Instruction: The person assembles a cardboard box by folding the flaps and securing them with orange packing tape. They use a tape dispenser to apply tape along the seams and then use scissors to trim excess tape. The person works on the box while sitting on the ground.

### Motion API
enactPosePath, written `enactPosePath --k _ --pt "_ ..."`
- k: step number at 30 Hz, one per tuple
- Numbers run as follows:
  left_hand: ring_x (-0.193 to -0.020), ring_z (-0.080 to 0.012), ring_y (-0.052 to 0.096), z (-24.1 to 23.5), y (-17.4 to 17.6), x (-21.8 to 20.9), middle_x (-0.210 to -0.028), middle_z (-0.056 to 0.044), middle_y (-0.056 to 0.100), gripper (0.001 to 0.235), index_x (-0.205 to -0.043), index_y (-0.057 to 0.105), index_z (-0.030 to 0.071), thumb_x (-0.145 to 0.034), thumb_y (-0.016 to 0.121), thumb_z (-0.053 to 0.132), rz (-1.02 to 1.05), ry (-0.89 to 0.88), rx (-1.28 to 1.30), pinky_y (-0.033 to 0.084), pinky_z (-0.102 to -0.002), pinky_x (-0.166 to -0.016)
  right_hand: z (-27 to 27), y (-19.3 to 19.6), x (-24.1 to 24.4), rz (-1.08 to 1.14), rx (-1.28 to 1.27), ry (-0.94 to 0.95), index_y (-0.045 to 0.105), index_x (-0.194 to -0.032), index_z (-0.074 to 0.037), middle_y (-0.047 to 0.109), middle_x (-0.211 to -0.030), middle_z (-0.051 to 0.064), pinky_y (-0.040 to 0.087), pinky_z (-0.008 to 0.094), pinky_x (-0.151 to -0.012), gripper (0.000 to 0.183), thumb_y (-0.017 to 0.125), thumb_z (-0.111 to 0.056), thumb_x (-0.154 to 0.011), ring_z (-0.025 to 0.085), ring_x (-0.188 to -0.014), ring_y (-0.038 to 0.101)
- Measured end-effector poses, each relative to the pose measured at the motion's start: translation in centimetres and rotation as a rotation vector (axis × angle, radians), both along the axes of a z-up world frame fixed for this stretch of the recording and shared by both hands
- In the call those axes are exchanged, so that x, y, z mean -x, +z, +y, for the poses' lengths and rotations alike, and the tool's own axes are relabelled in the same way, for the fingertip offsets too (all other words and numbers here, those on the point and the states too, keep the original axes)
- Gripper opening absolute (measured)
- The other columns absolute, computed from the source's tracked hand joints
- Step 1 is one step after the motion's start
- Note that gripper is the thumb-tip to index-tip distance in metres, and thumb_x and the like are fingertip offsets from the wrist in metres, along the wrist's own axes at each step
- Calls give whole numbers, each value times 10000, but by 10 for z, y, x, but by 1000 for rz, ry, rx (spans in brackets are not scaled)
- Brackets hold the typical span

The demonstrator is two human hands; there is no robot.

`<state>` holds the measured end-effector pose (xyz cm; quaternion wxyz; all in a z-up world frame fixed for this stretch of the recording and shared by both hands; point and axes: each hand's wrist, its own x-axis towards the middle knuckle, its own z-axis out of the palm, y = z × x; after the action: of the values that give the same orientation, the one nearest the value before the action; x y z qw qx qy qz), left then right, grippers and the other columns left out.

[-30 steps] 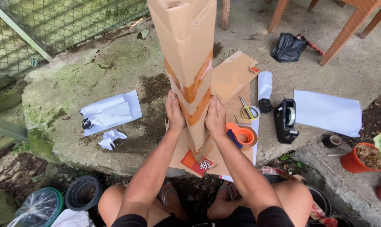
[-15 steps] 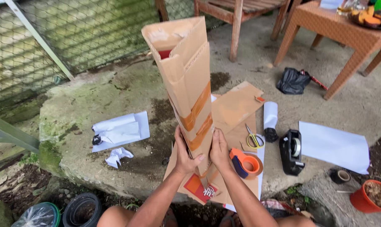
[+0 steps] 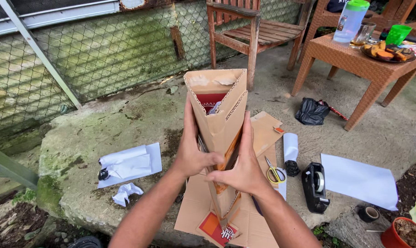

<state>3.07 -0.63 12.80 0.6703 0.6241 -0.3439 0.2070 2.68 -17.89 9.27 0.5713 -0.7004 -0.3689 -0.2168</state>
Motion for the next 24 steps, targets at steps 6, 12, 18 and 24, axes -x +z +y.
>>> enactPosePath --k 6,12,18,24 --pt "-1549 -340 399 -1 19 2 -1627 -242 352 1399 -1646 -16 1 -704 909 464 26 85 -132 327 -453 -1292 8 16 3 71 -41 -44 -45 -1627 10 376 -1594 245 375 426 -1233 1376 860 -181 -608 336 -1498 437" --pt "-1534 -333 420 -4 10 0 -1604 -238 374 1395 -1640 22 0 -694 925 482 25 44 -80 349 -451 -1287 1 13 0 64 -48 -8 -44 -1633 13 346 -1617 248 363 430 -1232 1367 843 -186 -613 338 -1504 415" --pt "-1510 -317 433 -2 16 -10 -1585 -236 399 1408 -1615 65 -10 -680 892 641 -10 181 -173 382 -450 -1263 -2 17 6 -184 140 -258 40 -1623 80 253 -1603 345 287 463 -1242 1119 778 -184 -824 447 -1526 307" --pt "-1550 -338 305 22 86 -12 -1638 -194 257 1164 -1618 196 153 -789 887 588 -618 481 -401 253 -455 -1295 18 8 6 -204 12 -235 216 -1577 137 318 -1607 354 313 466 -1262 743 605 -181 -1030 467 -1531 374"
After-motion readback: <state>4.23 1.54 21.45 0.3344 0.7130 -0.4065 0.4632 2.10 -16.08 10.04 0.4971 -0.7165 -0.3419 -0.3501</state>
